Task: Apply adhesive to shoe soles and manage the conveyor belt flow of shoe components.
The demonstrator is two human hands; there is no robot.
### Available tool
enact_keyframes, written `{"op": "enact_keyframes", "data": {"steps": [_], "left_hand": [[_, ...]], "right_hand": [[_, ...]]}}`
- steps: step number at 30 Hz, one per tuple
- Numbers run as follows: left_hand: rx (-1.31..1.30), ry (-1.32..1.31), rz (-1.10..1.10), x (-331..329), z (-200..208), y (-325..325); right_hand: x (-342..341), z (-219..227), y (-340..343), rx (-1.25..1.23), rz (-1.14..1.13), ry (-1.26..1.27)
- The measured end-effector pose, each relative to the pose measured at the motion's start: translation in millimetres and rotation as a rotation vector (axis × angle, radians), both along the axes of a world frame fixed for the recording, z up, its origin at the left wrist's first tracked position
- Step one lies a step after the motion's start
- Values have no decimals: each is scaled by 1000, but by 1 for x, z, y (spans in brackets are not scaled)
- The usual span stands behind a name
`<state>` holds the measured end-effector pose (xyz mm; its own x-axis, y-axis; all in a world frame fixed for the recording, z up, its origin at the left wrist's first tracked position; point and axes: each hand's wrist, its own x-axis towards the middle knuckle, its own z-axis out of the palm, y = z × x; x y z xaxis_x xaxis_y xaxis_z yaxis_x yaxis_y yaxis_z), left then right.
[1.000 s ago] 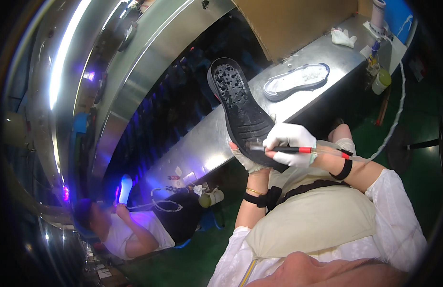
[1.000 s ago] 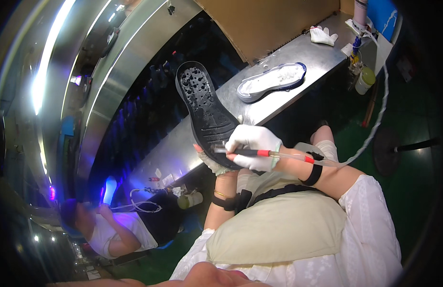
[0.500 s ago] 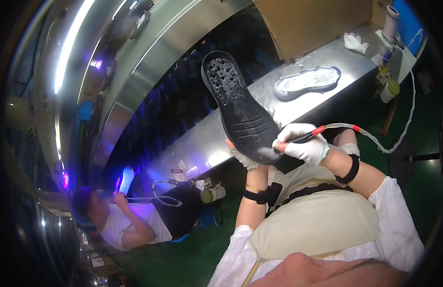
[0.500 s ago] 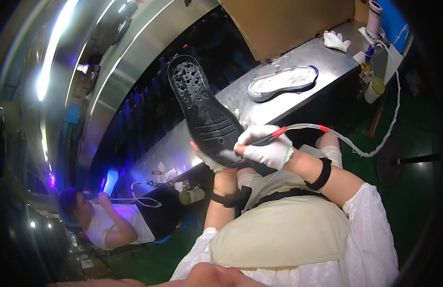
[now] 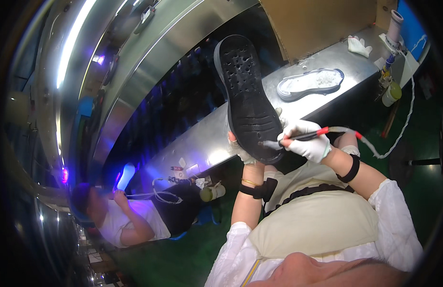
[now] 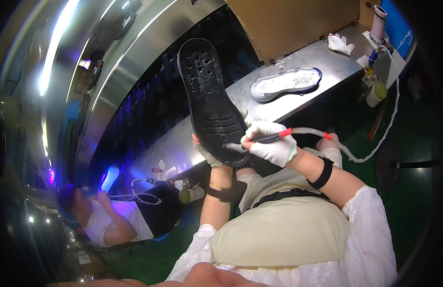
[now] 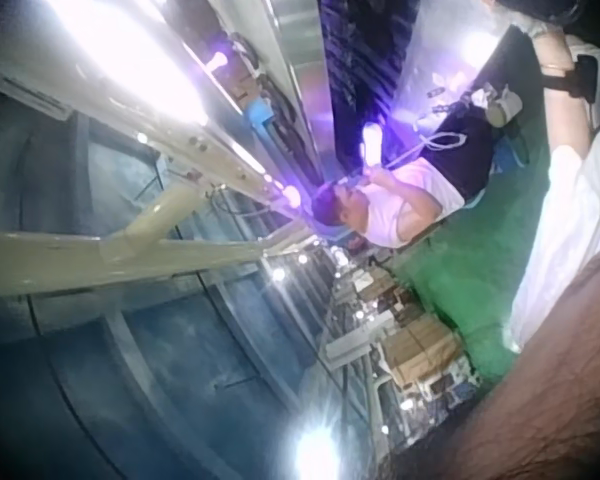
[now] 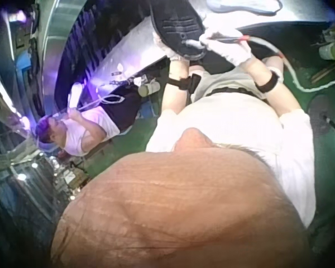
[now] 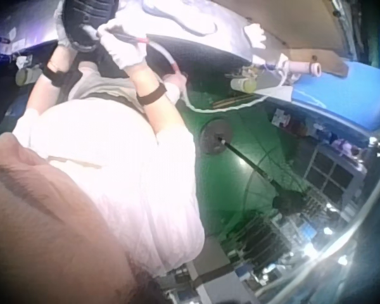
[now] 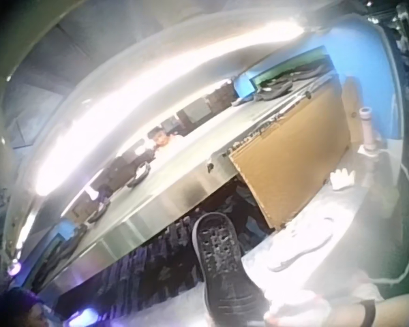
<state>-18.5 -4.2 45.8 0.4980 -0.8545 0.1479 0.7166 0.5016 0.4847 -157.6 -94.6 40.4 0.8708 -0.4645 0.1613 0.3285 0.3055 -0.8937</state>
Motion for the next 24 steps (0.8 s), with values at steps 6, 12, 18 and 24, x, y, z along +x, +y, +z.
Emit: {"op": "enact_keyframes", "data": {"steps": [6, 12, 18, 24], "left_hand": [[12, 61, -160, 11, -1, -1], [-15, 99, -246, 4, 13, -5], [179, -45, -217, 29, -10, 1], [242, -64, -240, 36, -6, 0]], "right_hand": [[-5, 15, -2, 170, 260, 282], [6, -4, -11, -200, 4, -19], [-2, 7, -12, -11, 261, 306], [-9, 18, -28, 87, 279, 199]]}}
